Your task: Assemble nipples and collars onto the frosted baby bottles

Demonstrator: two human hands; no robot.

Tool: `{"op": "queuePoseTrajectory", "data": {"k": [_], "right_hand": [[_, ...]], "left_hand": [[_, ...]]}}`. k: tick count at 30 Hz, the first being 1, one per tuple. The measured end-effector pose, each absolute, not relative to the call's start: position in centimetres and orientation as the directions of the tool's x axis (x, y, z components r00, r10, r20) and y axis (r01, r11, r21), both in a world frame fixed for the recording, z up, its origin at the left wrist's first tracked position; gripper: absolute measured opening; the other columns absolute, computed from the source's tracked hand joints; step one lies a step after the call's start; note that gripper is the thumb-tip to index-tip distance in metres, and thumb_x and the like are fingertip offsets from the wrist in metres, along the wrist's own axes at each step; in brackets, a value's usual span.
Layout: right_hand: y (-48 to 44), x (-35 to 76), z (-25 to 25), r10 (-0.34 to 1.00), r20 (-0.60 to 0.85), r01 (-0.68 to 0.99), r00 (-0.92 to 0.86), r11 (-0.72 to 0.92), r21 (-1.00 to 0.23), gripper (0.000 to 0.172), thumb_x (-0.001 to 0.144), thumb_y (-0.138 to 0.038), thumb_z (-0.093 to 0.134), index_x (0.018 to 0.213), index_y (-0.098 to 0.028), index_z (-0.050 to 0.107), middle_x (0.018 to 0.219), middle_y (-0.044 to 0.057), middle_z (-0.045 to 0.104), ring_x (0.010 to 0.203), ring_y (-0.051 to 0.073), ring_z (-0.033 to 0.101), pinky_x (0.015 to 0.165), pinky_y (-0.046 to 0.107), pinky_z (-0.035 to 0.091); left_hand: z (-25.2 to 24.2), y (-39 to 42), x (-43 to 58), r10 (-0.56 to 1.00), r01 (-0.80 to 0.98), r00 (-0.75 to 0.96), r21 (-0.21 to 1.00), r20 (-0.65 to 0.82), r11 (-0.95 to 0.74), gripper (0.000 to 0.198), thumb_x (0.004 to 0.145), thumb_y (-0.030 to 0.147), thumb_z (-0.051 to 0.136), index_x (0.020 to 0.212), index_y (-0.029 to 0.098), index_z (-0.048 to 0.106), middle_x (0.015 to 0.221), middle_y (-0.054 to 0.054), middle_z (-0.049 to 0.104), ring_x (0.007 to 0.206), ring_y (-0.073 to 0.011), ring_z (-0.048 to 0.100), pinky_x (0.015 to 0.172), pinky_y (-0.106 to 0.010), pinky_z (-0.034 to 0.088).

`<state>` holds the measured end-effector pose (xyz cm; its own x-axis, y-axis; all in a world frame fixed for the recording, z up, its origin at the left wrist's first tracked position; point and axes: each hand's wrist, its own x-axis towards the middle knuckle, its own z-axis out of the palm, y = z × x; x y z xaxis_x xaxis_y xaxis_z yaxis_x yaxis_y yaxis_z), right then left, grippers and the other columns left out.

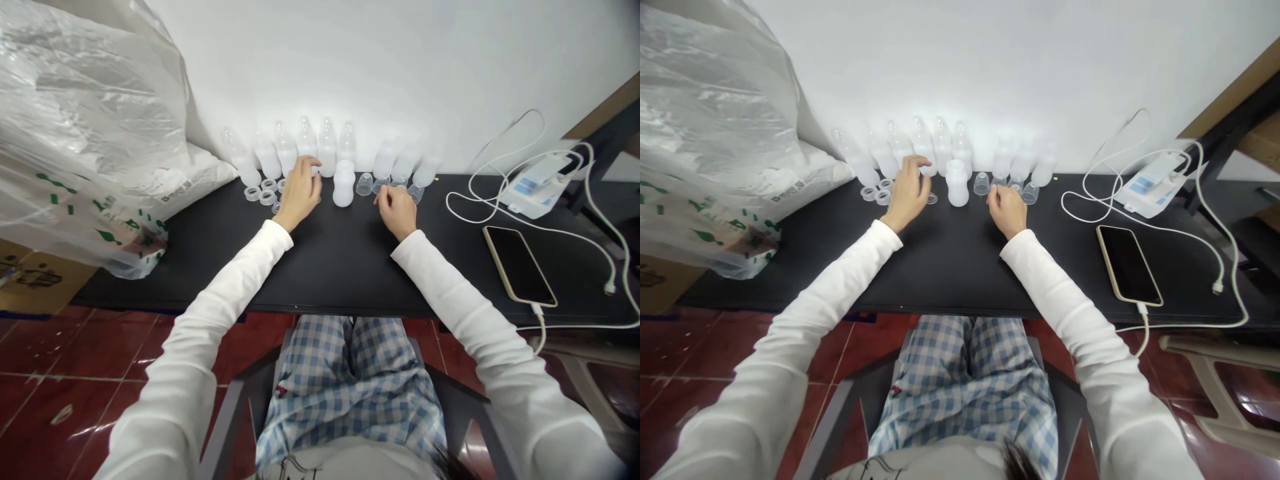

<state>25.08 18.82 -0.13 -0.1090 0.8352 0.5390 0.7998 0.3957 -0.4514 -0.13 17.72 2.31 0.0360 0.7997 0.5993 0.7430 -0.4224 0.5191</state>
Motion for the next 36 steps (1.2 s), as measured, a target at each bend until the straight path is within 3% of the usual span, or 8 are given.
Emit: {"op": "queuePoseTrajectory", "data": {"k": [5,8,18,22,25,28,32,36], "right_hand": [[18.5,25.0,-0.1,0.844,0.519,0.799,-0.136,0.403,-0.446,0.062,0.105,-0.056,0.017,0.069,-0.022,0.055,0.081,0.011,0.069,0.086,0.026,0.062,0.077,0.04,0.045],[18.5,25.0,-0.2,0.846,0.514,0.793,-0.141,0.407,-0.453,0.064,0.105,-0.059,0.016,0.069,-0.022,0.054,0.081,0.011,0.069,0.087,0.028,0.063,0.078,0.042,0.046],[18.2,24.7,-0.1,0.845,0.509,0.803,-0.166,0.415,-0.427,0.061,0.106,-0.056,0.017,0.07,-0.022,0.054,0.078,0.009,0.066,0.086,0.025,0.062,0.075,0.038,0.043],[18.1,24.5,-0.1,0.848,0.502,0.801,-0.17,0.416,-0.431,0.059,0.106,-0.055,0.019,0.07,-0.022,0.054,0.077,0.008,0.065,0.084,0.024,0.061,0.074,0.036,0.042],[17.8,24.3,-0.2,0.845,0.501,0.792,-0.186,0.431,-0.432,0.057,0.107,-0.051,0.023,0.07,-0.022,0.054,0.078,0.008,0.065,0.086,0.024,0.062,0.073,0.036,0.041],[17.5,24.0,-0.1,0.85,0.484,0.794,-0.208,0.436,-0.424,0.054,0.107,-0.047,0.026,0.07,-0.022,0.055,0.079,0.008,0.066,0.088,0.024,0.062,0.074,0.035,0.041],[17.4,23.9,0.1,0.857,0.472,0.809,-0.209,0.422,-0.409,0.049,0.107,-0.042,0.028,0.07,-0.022,0.055,0.082,0.008,0.068,0.088,0.023,0.062,0.074,0.034,0.04],[17.5,23.9,0.2,0.85,0.481,0.802,-0.215,0.435,-0.41,0.047,0.106,-0.04,0.031,0.07,-0.021,0.054,0.079,0.007,0.068,0.088,0.022,0.062,0.073,0.033,0.038]], "left_hand": [[1.4,18.1,-4.4,0.834,0.899,-0.149,0.424,0.531,-0.11,0.026,0.102,0.026,0.037,0.12,0.02,0.056,0.129,-0.011,0.06,0.123,-0.0318,0.054,0.111,-0.055,0.039],[0.5,18.6,-5.4,0.876,0.911,-0.185,0.412,0.446,-0.017,0.027,0.103,0.032,0.036,0.109,0.018,0.058,0.118,-0.012,0.065,0.121,-0.0336,0.055,0.11,-0.059,0.035],[-0.4,19.0,-5.0,0.878,0.943,-0.119,0.33,0.464,-0.046,0.019,0.097,0.037,0.049,0.091,0.021,0.059,0.114,-0.011,0.068,0.124,-0.0362,0.053,0.11,-0.062,0.036],[1.5,17.8,-4.3,0.781,0.938,-0.162,0.341,0.603,-0.068,0.021,0.096,0.028,0.045,0.11,0.021,0.059,0.123,-0.017,0.061,0.126,-0.0372,0.052,0.109,-0.06,0.038],[2.1,17.1,-3.4,0.659,0.921,-0.179,0.36,0.73,-0.15,0.022,0.099,0.03,0.043,0.115,0.022,0.056,0.125,-0.016,0.056,0.129,-0.0307,0.049,0.115,-0.052,0.039],[1.3,16.9,-2.1,0.676,0.871,0.058,0.294,0.734,-0.394,0.02,0.1,0.035,0.046,0.111,0.022,0.056,0.121,-0.013,0.057,0.123,-0.0275,0.054,0.113,-0.051,0.043],[0.0,16.7,0.2,0.679,0.701,0.572,0.155,0.461,-0.696,0.022,0.099,0.033,0.047,0.11,0.02,0.061,0.119,-0.014,0.062,0.115,-0.0269,0.062,0.102,-0.045,0.052],[-0.2,16.2,1.3,0.58,0.606,0.7,0.083,0.416,-0.791,0.023,0.099,0.028,0.047,0.111,0.016,0.063,0.118,-0.014,0.063,0.103,-0.0244,0.065,0.093,-0.039,0.054]]}}
